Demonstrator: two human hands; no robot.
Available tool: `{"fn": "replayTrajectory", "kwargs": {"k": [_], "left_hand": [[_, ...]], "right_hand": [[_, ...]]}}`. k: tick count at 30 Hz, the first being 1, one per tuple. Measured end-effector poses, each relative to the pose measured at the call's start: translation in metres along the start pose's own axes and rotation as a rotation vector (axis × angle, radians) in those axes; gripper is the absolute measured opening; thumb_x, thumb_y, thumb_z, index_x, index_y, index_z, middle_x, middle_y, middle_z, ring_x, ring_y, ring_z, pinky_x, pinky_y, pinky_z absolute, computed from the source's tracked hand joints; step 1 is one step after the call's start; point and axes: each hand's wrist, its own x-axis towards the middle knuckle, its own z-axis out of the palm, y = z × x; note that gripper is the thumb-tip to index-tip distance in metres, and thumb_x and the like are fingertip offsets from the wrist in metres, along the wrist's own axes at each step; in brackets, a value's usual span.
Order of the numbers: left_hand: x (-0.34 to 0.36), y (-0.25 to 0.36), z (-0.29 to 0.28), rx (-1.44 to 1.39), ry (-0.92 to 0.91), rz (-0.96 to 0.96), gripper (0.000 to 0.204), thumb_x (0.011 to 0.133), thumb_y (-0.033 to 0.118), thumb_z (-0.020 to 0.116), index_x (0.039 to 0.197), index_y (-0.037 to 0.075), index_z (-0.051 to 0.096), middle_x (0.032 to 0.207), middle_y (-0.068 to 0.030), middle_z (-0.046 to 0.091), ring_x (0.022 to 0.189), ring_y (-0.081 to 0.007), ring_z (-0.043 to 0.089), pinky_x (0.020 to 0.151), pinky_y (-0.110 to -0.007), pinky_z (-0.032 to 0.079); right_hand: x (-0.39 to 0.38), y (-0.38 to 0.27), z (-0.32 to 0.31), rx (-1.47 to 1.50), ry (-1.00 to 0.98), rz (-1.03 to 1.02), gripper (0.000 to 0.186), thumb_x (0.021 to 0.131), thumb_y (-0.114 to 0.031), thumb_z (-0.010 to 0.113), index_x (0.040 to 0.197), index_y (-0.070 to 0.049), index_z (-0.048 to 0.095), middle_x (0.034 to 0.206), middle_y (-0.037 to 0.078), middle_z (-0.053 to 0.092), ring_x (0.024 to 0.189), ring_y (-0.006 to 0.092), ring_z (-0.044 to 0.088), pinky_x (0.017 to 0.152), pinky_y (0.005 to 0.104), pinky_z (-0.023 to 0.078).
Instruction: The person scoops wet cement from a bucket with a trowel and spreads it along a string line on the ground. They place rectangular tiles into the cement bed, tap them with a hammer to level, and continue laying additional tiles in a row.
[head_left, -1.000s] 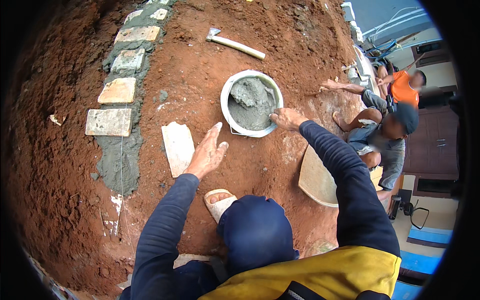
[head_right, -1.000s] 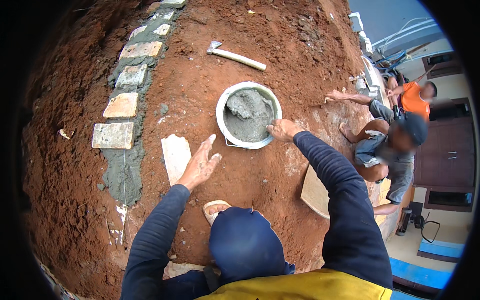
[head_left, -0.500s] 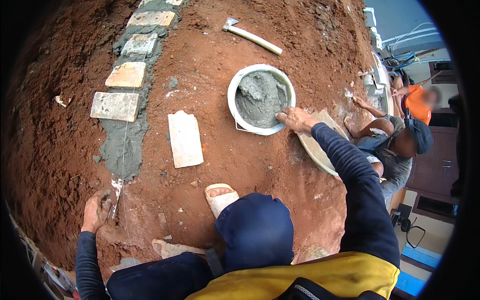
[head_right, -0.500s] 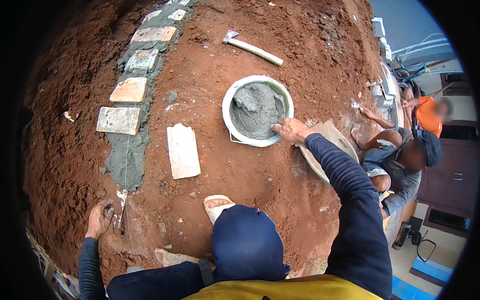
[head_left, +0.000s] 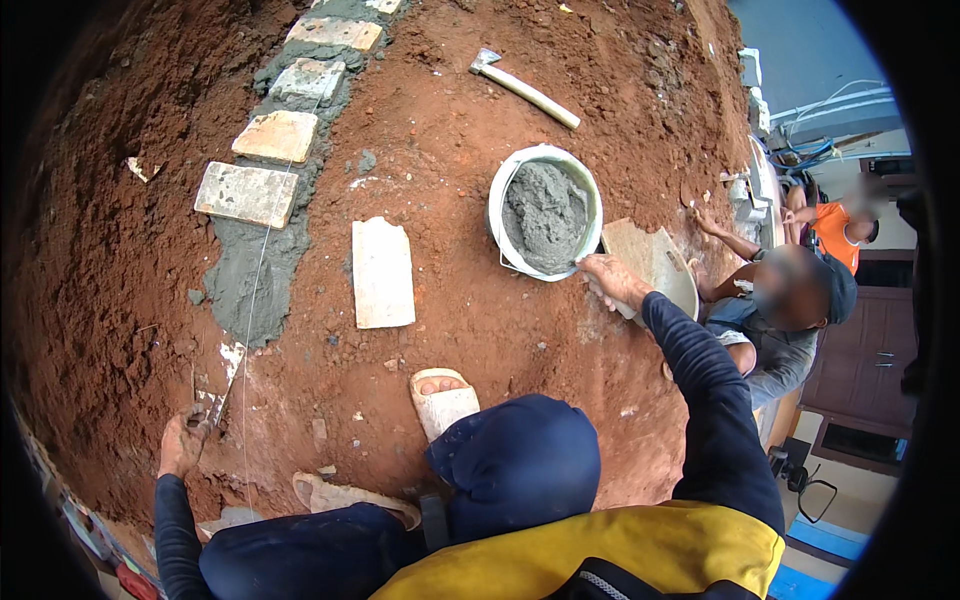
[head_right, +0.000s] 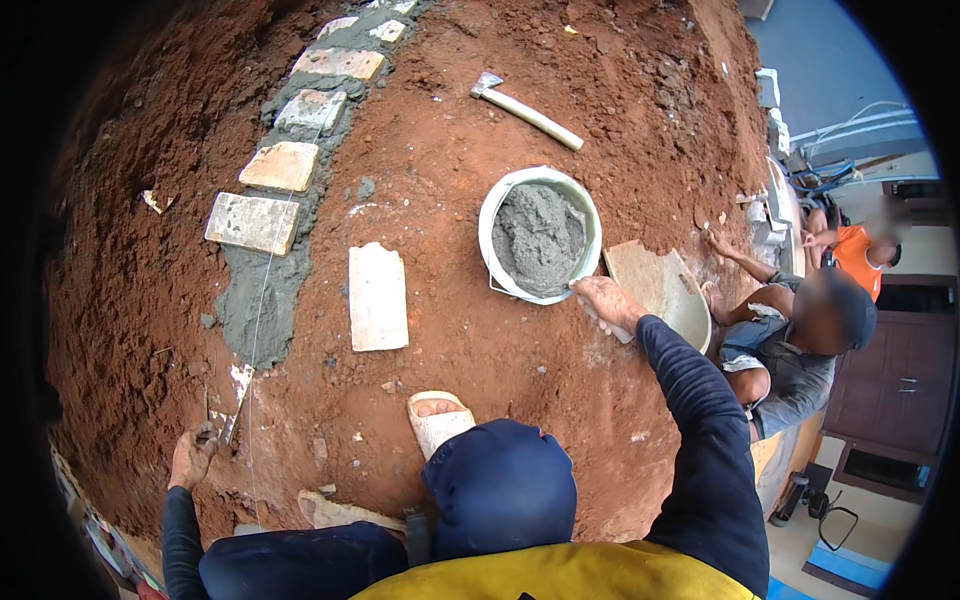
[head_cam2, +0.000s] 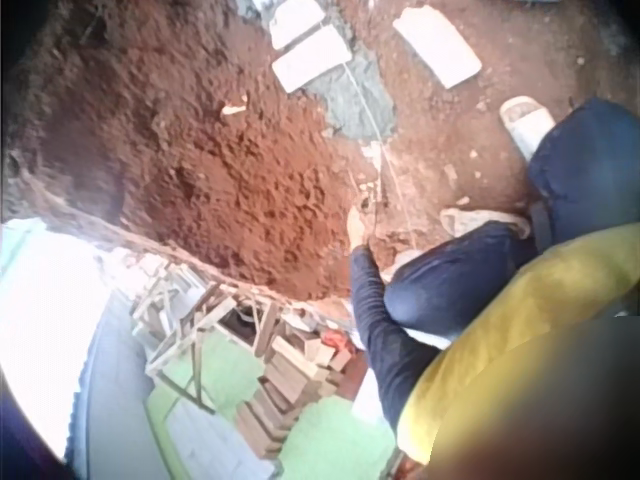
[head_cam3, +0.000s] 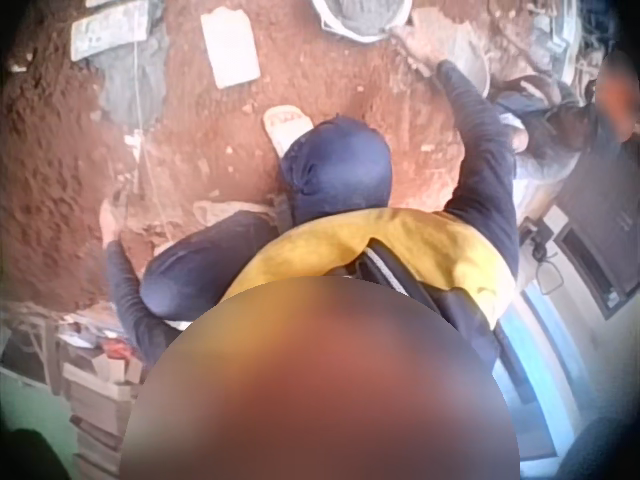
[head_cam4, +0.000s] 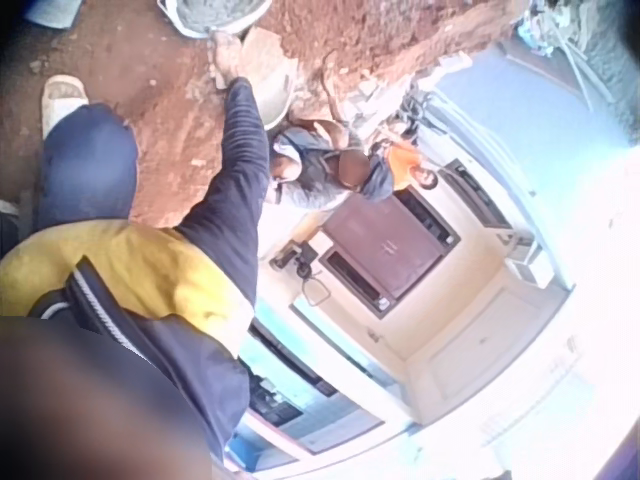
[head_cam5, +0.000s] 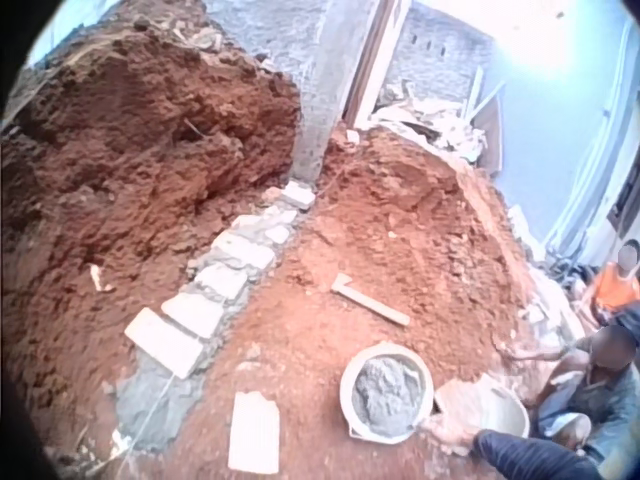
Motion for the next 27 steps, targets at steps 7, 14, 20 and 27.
{"fn": "replayTrajectory", "kwargs": {"k": [7,14,20,27], "left_hand": [[-0.023,-0.026,0.039,-0.099,-0.048,-0.094,0.045,0.093,0.017,0.074,0.134,-0.002,0.067,0.116,-0.0171,0.075,0.107,-0.0269,0.071,0.097,-0.039,0.054],[-0.017,-0.045,0.078,-0.11,-0.084,-0.061,0.081,0.094,0.014,0.077,0.162,0.001,0.035,0.157,-0.0194,0.051,0.146,-0.032,0.049,0.115,-0.039,0.046],[-0.014,-0.049,0.096,-0.148,-0.217,0.061,0.072,0.096,0.037,0.074,0.153,0.0,0.05,0.13,-0.0212,0.07,0.115,-0.0278,0.068,0.1,-0.039,0.053],[-0.039,-0.018,0.108,-0.336,-0.443,0.153,0.057,0.102,0.036,0.067,0.152,0.012,0.054,0.133,-0.0209,0.071,0.117,-0.034,0.071,0.102,-0.044,0.056]], "right_hand": [[-0.005,0.006,0.015,0.07,0.046,0.015,0.035,0.104,-0.042,0.054,0.088,-0.011,0.055,0.057,0.0,0.047,0.039,0.012,0.045,0.035,0.0297,0.04],[-0.025,0.006,0.002,0.133,0.059,-0.016,0.036,0.104,-0.044,0.053,0.093,-0.011,0.058,0.063,0.001,0.052,0.04,0.0129,0.046,0.035,0.0306,0.039],[-0.064,-0.029,0.001,-0.101,0.233,-0.395,0.035,0.108,-0.038,0.053,0.09,-0.009,0.059,0.063,0.001,0.052,0.045,0.0126,0.048,0.039,0.0281,0.04],[-0.129,-0.131,0.079,0.112,-0.149,-0.456,0.026,0.106,-0.031,0.059,0.093,-0.009,0.055,0.059,0.001,0.05,0.04,0.0109,0.044,0.036,0.0256,0.039]]}}
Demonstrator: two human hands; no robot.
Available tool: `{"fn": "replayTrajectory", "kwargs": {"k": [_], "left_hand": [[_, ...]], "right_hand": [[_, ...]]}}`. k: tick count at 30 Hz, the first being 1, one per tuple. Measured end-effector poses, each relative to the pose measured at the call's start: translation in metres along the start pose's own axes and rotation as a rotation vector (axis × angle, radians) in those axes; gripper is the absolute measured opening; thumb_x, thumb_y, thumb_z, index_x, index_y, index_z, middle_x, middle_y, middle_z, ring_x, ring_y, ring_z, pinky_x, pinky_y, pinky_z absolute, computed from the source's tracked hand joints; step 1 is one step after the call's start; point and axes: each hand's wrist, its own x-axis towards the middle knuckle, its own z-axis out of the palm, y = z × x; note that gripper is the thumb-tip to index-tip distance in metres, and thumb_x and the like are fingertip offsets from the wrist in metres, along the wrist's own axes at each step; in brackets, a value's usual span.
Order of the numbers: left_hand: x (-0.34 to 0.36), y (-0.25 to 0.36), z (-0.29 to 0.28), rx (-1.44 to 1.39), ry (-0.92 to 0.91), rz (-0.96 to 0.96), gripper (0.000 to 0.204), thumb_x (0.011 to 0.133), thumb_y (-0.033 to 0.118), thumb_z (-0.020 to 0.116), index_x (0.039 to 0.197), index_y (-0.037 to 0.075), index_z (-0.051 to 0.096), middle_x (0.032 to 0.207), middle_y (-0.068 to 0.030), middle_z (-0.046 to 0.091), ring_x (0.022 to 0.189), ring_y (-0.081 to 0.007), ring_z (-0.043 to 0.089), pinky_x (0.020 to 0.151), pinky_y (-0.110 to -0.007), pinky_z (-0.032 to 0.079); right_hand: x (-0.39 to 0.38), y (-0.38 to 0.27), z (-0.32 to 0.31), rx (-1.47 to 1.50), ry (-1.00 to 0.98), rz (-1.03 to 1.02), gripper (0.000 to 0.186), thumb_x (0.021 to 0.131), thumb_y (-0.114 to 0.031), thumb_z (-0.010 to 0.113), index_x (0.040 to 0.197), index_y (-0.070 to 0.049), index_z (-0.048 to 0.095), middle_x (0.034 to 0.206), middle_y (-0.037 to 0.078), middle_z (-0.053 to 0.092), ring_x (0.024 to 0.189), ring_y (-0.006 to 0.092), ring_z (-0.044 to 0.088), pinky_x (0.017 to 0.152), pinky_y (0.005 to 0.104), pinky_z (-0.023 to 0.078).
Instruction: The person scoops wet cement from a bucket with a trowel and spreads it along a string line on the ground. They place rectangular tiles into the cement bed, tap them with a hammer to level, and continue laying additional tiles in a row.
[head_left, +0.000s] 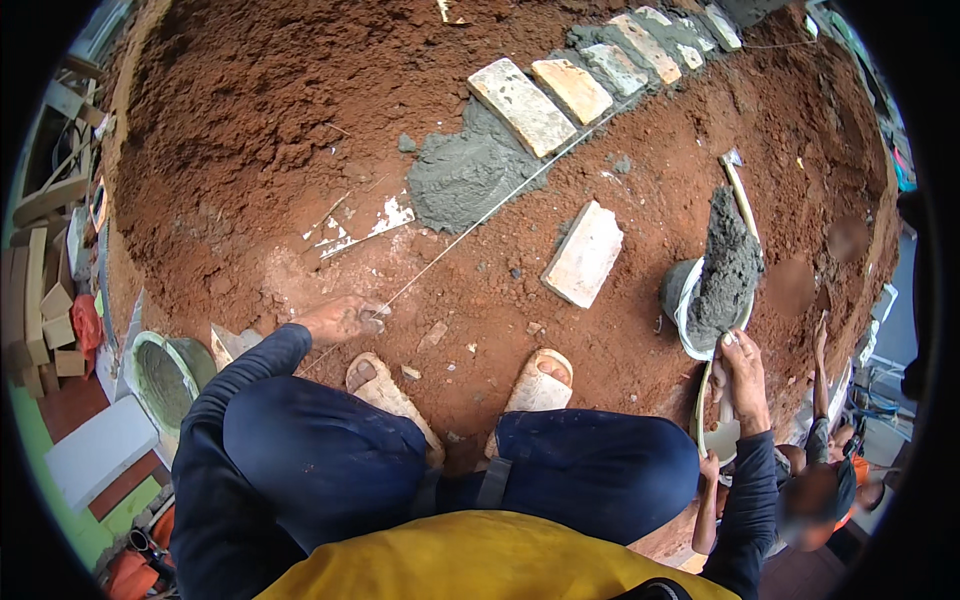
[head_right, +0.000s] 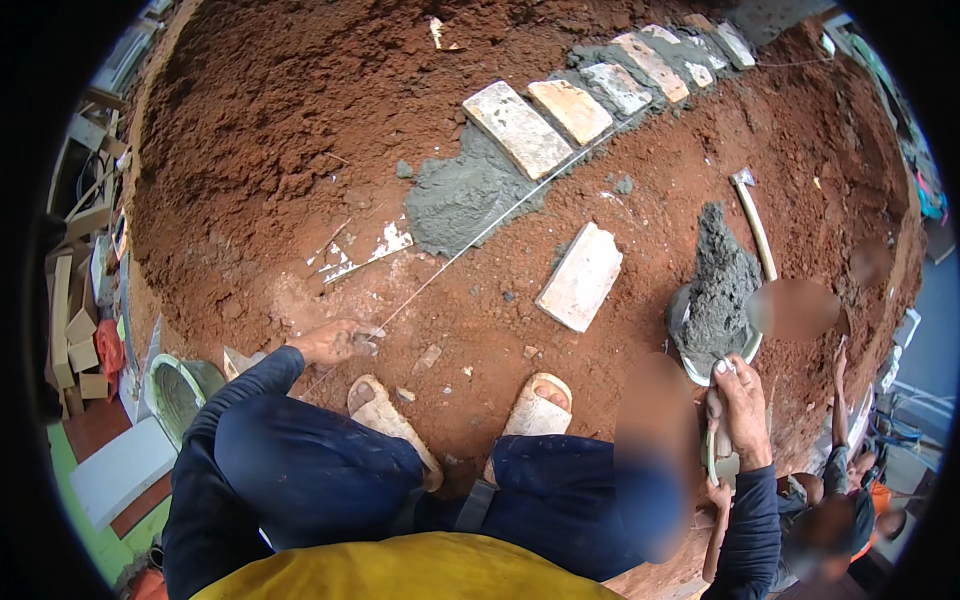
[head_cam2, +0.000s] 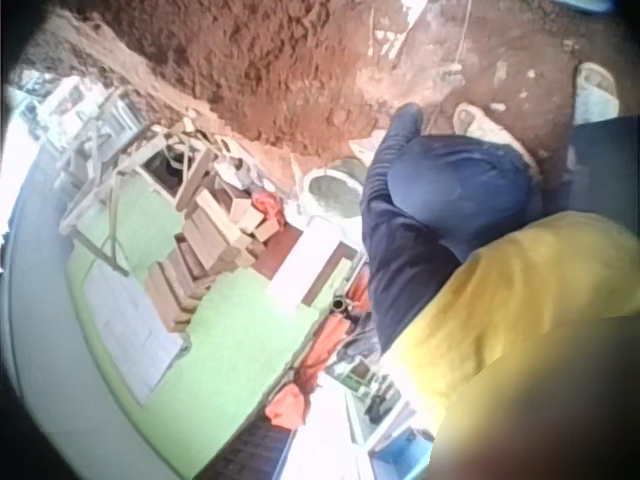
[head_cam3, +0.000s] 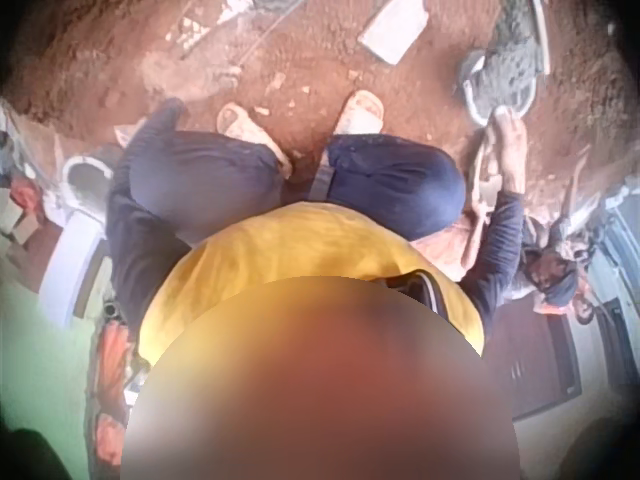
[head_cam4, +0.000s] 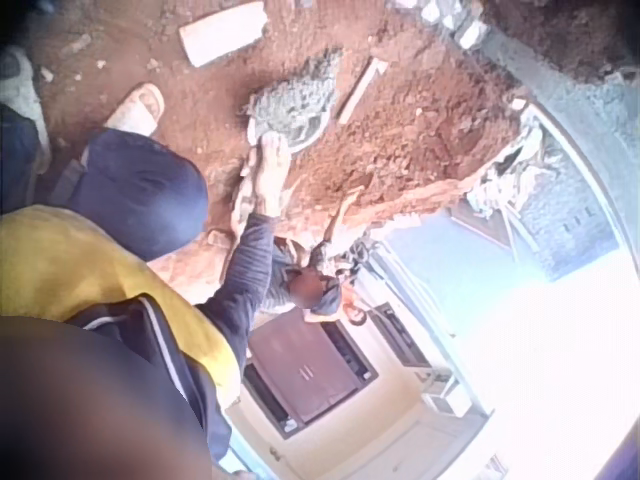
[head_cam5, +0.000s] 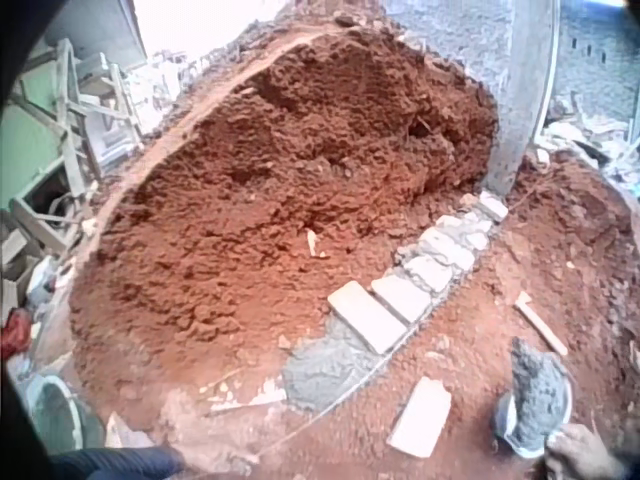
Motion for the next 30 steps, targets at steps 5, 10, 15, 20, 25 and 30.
{"fn": "replayTrajectory", "kwargs": {"k": [5,10,15,20,25,30], "left_hand": [[-0.011,-0.012,0.027,0.156,0.09,0.117,0.068,0.101,0.043,0.066,0.16,0.017,0.043,0.136,-0.0245,0.067,0.118,-0.0405,0.069,0.101,-0.047,0.054],[-0.03,-0.006,0.043,0.161,0.091,0.06,0.075,0.1,0.045,0.065,0.162,0.013,0.037,0.12,-0.0265,0.071,0.113,-0.0424,0.07,0.094,-0.048,0.055],[-0.031,-0.022,0.039,0.098,0.089,-0.045,0.069,0.1,0.036,0.067,0.155,0.002,0.044,0.113,-0.0224,0.072,0.108,-0.0395,0.07,0.091,-0.047,0.055],[-0.013,-0.043,-0.009,0.184,0.109,-0.105,0.051,0.096,0.04,0.068,0.134,0.006,0.066,0.114,-0.027,0.073,0.108,-0.0394,0.071,0.092,-0.046,0.054],[0.021,0.058,-0.047,0.801,0.324,-0.018,0.07,0.094,0.037,0.073,0.149,-0.001,0.05,0.147,-0.0216,0.059,0.137,-0.0413,0.055,0.116,-0.046,0.044],[0.148,0.234,0.006,0.678,0.148,0.665,0.064,0.102,0.035,0.064,0.155,0.004,0.047,0.158,-0.0225,0.049,0.148,-0.0379,0.045,0.126,-0.049,0.033]], "right_hand": [[0.048,-0.047,0.134,0.386,-0.583,0.002,0.038,0.106,-0.037,0.058,0.087,-0.005,0.053,0.059,0.005,0.052,0.041,0.0159,0.052,0.038,0.0303,0.047],[0.135,-0.047,0.316,0.475,-0.993,0.413,0.043,0.109,-0.052,0.049,0.099,-0.011,0.059,0.06,0.001,0.05,0.038,0.012,0.047,0.032,0.0293,0.041],[0.154,-0.041,0.311,0.419,-1.1,0.341,0.043,0.11,-0.052,0.046,0.104,-0.012,0.06,0.063,-0.001,0.049,0.039,0.0102,0.042,0.034,0.0276,0.038],[0.099,-0.049,0.165,0.002,-0.557,0.118,0.037,0.108,-0.042,0.054,0.108,-0.006,0.063,0.069,0.002,0.058,0.048,0.0122,0.055,0.042,0.0271,0.047],[0.02,0.024,-0.039,-0.191,0.253,0.12,0.036,0.103,-0.039,0.067,0.109,-0.004,0.059,0.076,0.001,0.06,0.051,0.009,0.053,0.047,0.0275,0.047],[0.041,0.157,-0.127,-0.702,0.892,0.327,0.05,0.096,-0.045,0.068,0.125,-0.004,0.068,0.119,0.025,0.073,0.115,0.0408,0.068,0.101,0.0483,0.051]]}}
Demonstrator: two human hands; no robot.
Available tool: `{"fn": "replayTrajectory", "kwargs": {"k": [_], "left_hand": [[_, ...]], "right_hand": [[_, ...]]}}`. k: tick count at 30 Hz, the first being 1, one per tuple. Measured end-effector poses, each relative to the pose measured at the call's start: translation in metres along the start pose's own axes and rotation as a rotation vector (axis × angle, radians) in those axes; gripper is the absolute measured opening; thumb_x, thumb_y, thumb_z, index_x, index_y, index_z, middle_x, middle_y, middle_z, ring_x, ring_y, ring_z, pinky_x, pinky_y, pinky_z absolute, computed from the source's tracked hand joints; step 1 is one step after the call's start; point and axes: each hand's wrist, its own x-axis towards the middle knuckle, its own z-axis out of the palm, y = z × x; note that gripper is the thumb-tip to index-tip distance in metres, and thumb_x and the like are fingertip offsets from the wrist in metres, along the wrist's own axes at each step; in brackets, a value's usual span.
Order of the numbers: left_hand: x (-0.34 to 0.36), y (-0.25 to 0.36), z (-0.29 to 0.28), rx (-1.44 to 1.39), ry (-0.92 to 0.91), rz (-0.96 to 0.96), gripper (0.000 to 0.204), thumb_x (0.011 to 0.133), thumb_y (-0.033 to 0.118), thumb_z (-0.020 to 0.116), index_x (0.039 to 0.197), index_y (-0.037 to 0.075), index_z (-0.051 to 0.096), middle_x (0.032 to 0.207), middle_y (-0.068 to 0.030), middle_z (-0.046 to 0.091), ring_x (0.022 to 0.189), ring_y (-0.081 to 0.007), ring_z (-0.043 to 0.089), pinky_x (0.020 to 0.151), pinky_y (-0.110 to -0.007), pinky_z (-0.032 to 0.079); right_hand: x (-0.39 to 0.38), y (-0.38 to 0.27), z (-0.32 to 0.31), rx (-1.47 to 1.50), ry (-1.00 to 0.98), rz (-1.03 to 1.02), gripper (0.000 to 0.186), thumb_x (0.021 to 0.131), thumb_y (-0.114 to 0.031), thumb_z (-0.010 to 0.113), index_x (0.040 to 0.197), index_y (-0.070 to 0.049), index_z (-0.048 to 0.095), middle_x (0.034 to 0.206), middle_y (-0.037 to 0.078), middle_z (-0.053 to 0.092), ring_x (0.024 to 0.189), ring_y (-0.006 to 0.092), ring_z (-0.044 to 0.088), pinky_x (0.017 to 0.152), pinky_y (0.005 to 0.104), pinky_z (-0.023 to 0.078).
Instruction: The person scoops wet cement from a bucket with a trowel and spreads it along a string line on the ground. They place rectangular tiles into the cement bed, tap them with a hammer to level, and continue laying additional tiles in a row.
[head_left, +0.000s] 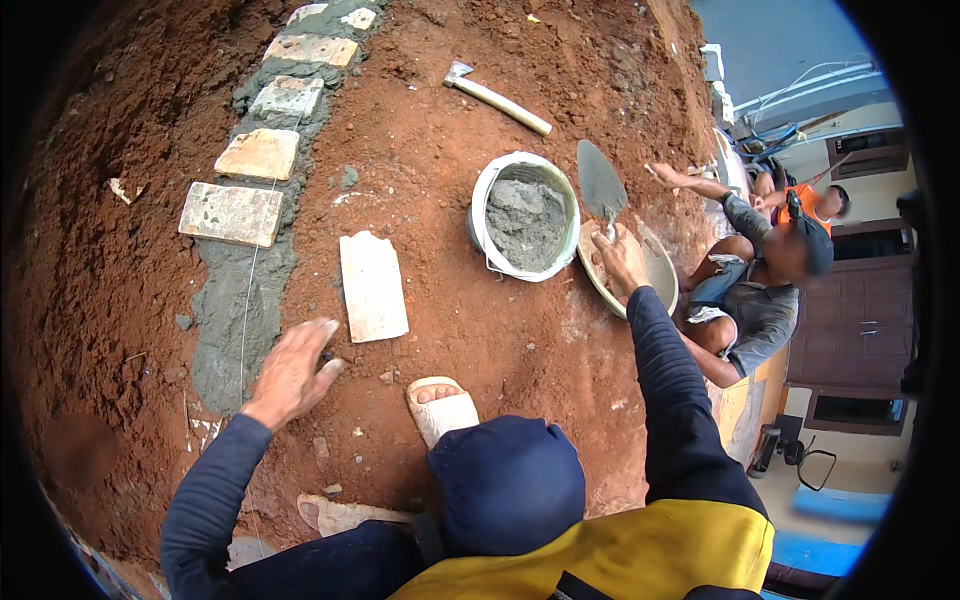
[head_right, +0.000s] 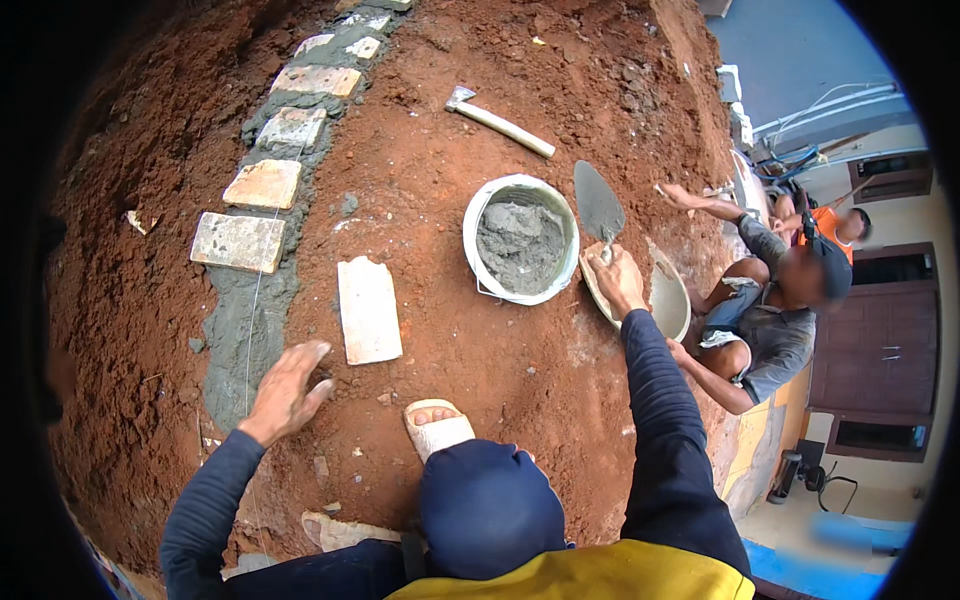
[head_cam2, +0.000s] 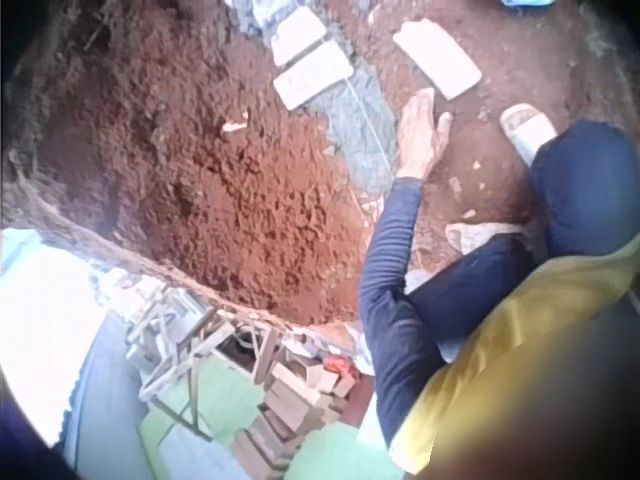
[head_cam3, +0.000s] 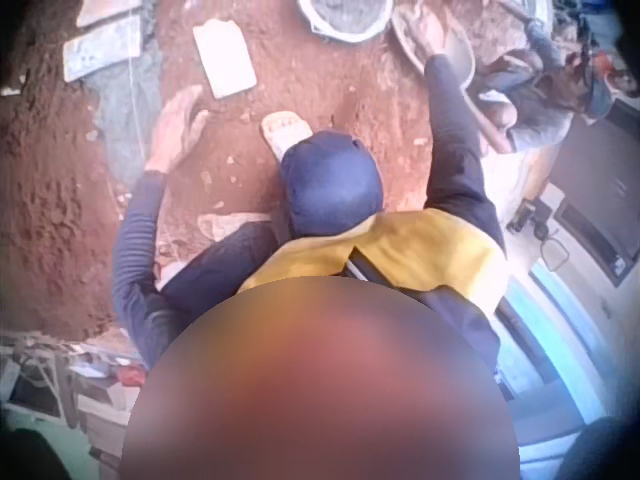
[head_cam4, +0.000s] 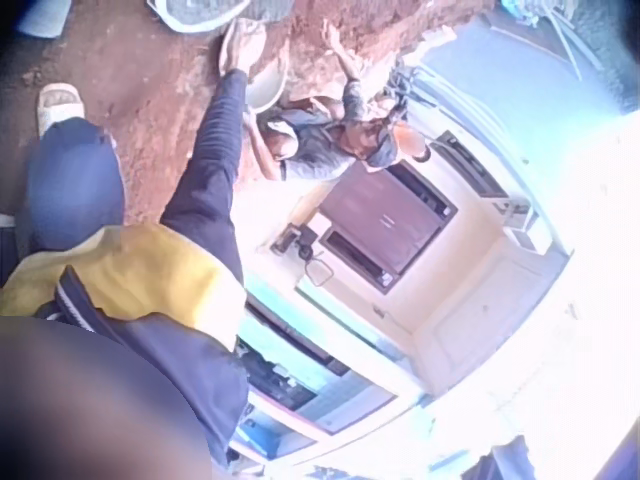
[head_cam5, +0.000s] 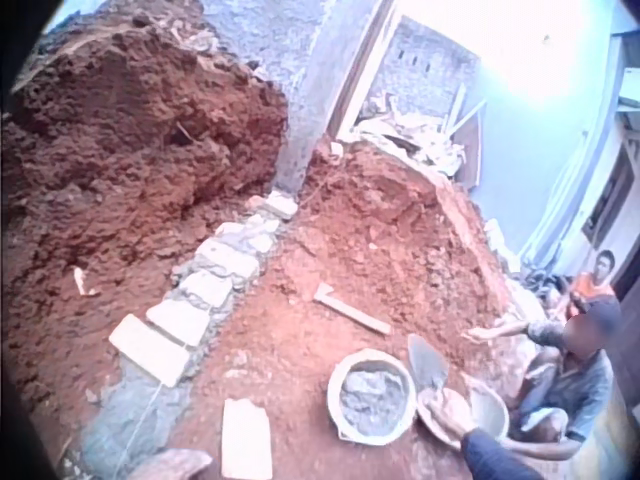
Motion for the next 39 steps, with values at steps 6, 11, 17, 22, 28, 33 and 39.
{"fn": "replayTrajectory", "kwargs": {"k": [6,11,17,22,28,33,39], "left_hand": [[0.284,0.12,0.089,-0.987,0.199,-0.262,0.095,0.093,0.042,0.078,0.156,-0.012,0.033,0.152,-0.0333,0.051,0.139,-0.0373,0.055,0.117,-0.042,0.044],[0.301,0.109,0.092,-0.979,0.248,-0.621,0.047,0.08,0.02,0.086,0.117,-0.004,0.069,0.119,-0.0237,0.075,0.113,-0.037,0.072,0.097,-0.042,0.055],[0.124,0.105,0.017,-1.621,0.27,-0.435,0.017,0.081,0.004,0.07,0.097,-0.001,0.069,0.076,-0.0062,0.069,0.061,-0.0149,0.067,0.048,-0.031,0.055],[-0.112,0.108,-0.064,-1.335,0.479,-0.596,0.027,0.088,0.005,0.07,0.114,-0.002,0.071,0.081,-0.0041,0.072,0.066,-0.0098,0.068,0.051,-0.027,0.056],[-0.354,0.126,-0.049,-0.737,1.07,-0.841,0.037,0.087,0.007,0.072,0.122,-0.005,0.069,0.098,-0.0021,0.073,0.084,-0.0083,0.063,0.075,-0.028,0.055],[-0.472,0.177,0.038,-0.092,1.723,-1.086,0.034,0.079,0.01,0.071,0.108,-0.007,0.072,0.119,-0.0129,0.065,0.111,-0.0233,0.06,0.103,-0.037,0.045],[-0.531,0.255,0.138,-0.525,2.014,-1.53,0.053,0.074,0.004,0.062,0.126,-0.006,0.069,0.112,-0.0053,0.069,0.099,-0.0159,0.061,0.095,-0.029,0.047]], "right_hand": [[0.074,0.041,0.116,0.803,0.052,0.062,0.019,0.099,-0.024,0.071,0.1,-0.006,0.064,0.085,0.002,0.065,0.073,0.0123,0.059,0.073,0.0354,0.054],[0.066,0.023,0.095,1.196,-0.231,0.118,0.026,0.102,-0.02,0.067,0.122,-0.004,0.064,0.111,0.006,0.069,0.1,0.0184,0.066,0.09,0.0344,0.055],[-0.044,-0.062,-0.005,1.246,-0.595,0.074,0.043,0.101,-0.021,0.068,0.137,-0.001,0.055,0.126,0.013,0.064,0.109,0.021,0.066,0.096,0.0357,0.054],[-0.167,-0.177,-0.01,0.99,-1.058,-0.176,0.052,0.1,-0.004,0.064,0.147,0.001,0.044,0.105,0.007,0.061,0.083,0.0136,0.071,0.049,0.0256,0.061],[-0.344,-0.369,0.049,0.827,-1.626,-0.51,0.029,0.098,-0.007,0.067,0.121,-0.005,0.049,0.108,0.008,0.061,0.093,0.0169,0.07,0.062,0.0305,0.068],[-0.498,-0.415,0.093,0.708,-1.884,-0.834,0.032,0.098,-0.007,0.071,0.123,-0.006,0.052,0.105,0.006,0.063,0.087,0.0152,0.068,0.06,0.0289,0.067],[-0.619,-0.354,0.136,0.156,-1.835,-1.304,0.02,0.102,-0.014,0.068,0.114,-0.01,0.053,0.09,0.001,0.059,0.076,0.0124,0.061,0.062,0.0346,0.053]]}}
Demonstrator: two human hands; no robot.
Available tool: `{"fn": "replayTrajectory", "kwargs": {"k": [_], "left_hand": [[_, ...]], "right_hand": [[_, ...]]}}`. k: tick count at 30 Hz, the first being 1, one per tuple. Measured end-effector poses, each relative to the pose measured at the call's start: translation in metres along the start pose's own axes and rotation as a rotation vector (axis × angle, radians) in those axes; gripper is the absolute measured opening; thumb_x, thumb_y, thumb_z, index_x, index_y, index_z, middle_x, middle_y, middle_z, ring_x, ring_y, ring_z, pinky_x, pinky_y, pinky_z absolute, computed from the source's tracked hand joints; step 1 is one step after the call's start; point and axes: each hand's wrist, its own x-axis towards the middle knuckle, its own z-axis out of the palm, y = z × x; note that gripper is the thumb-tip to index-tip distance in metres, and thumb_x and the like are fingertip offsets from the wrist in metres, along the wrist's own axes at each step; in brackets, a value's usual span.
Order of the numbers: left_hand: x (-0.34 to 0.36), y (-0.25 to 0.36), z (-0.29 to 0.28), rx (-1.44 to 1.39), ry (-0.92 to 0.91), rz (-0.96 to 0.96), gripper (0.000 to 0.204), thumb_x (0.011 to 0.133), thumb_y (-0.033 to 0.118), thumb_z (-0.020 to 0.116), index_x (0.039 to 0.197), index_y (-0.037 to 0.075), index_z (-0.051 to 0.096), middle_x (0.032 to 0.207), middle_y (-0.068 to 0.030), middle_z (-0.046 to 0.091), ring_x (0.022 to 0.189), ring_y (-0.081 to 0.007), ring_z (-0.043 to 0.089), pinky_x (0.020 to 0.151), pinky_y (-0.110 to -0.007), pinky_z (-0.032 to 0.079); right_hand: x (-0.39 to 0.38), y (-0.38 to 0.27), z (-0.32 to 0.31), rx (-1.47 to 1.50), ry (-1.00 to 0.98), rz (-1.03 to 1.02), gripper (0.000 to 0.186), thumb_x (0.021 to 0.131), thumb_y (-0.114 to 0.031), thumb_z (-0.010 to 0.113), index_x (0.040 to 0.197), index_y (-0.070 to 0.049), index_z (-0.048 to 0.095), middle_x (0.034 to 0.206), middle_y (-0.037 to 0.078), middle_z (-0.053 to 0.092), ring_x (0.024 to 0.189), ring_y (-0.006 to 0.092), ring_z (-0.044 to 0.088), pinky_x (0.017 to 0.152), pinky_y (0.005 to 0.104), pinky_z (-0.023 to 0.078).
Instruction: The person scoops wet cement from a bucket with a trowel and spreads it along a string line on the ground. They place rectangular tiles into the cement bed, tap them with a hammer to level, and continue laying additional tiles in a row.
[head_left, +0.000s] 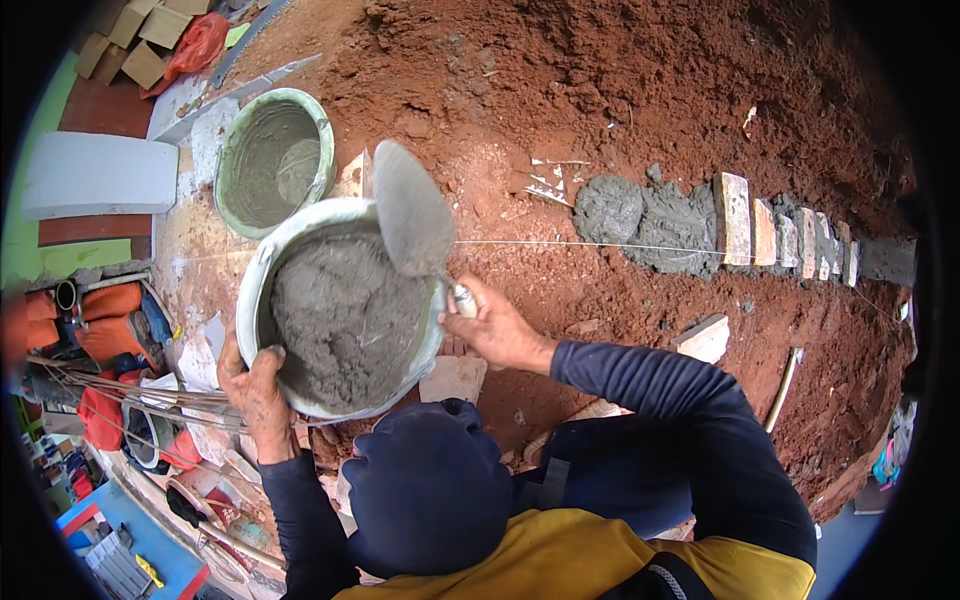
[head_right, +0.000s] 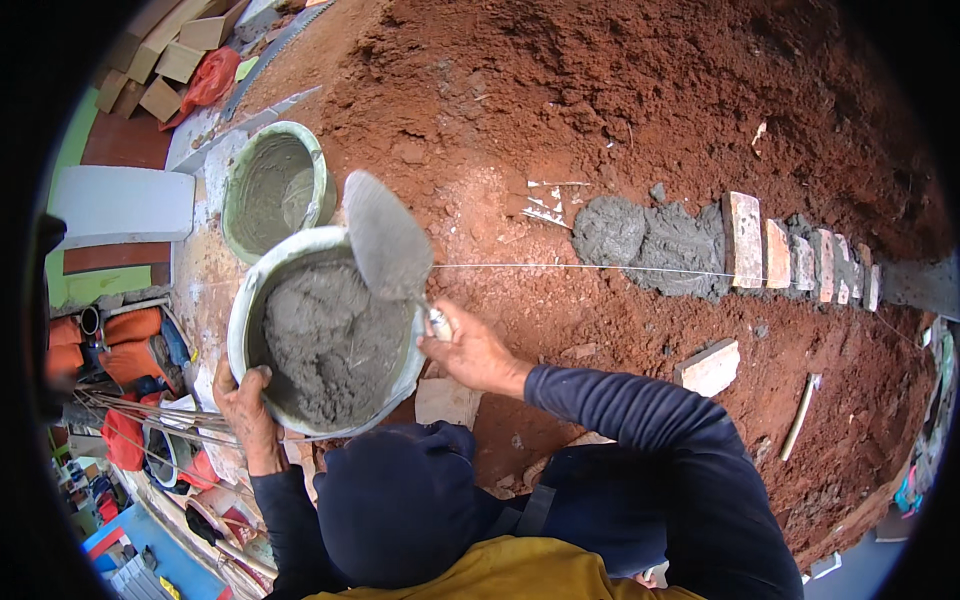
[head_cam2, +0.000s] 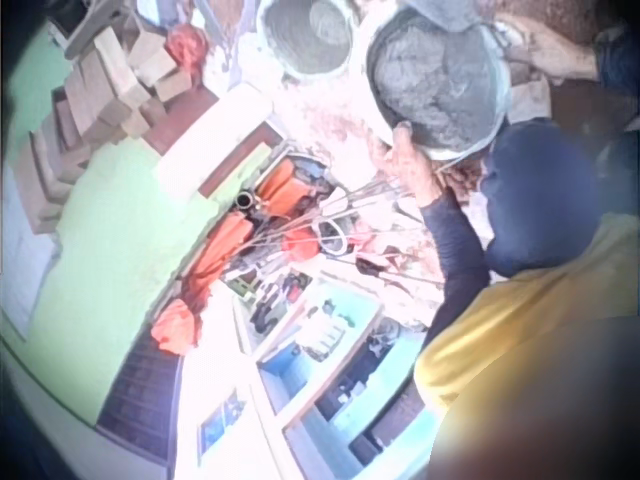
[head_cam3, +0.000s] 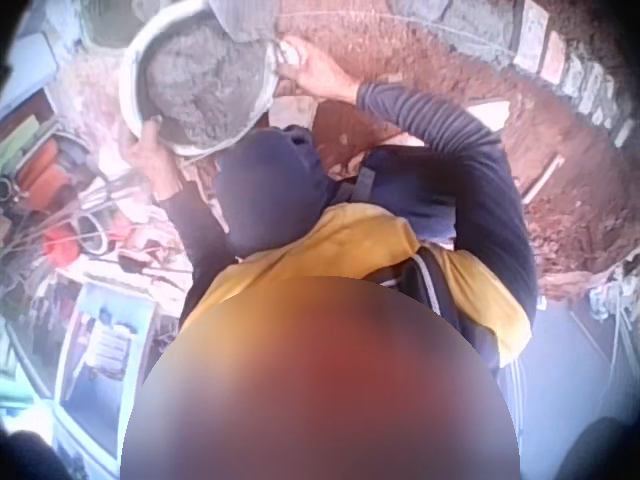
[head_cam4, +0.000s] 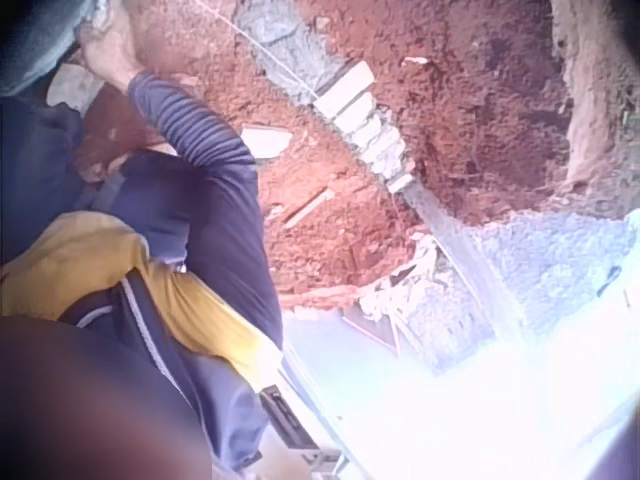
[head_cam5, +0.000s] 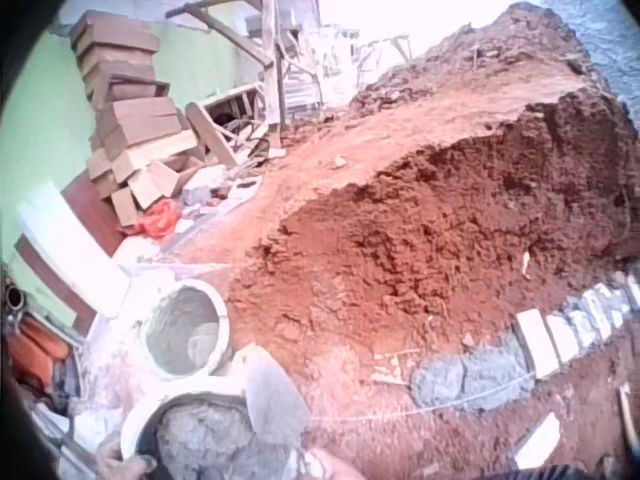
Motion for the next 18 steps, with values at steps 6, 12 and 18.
{"fn": "replayTrajectory", "kwargs": {"k": [6,12,18], "left_hand": [[-0.012,-0.074,-0.036,0.0,0.066,-0.157,0.007,0.076,-0.002,0.061,0.076,0.004,0.058,0.085,0.001,0.062,0.077,-0.0082,0.048,0.072,-0.025,0.038],[0.007,-0.092,-0.044,0.004,0.105,-0.143,0.013,0.078,-0.004,0.061,0.072,0.005,0.055,0.07,0.0063,0.051,0.065,-0.0055,0.043,0.061,-0.026,0.034],[0.011,-0.098,-0.053,-0.138,0.036,-0.206,0.01,0.079,-0.007,0.061,0.084,0.0,0.067,0.076,0.0058,0.057,0.071,-0.0052,0.047,0.066,-0.024,0.038]], "right_hand": [[0.005,-0.01,-0.013,-0.765,-0.263,-0.032,0.033,0.104,-0.038,0.06,0.112,-0.006,0.055,0.099,0.025,0.066,0.087,0.0446,0.07,0.071,0.0546,0.055],[0.041,-0.055,-0.008,-1.232,-0.258,-0.378,0.033,0.099,-0.026,0.062,0.12,-0.001,0.058,0.112,0.024,0.066,0.071,0.0389,0.072,0.061,0.0466,0.057],[0.096,-0.048,0.071,-1.263,-0.507,-0.273,0.036,0.105,-0.026,0.051,0.12,0.006,0.06,0.087,0.025,0.073,0.082,0.0416,0.074,0.071,0.0538,0.06]]}}
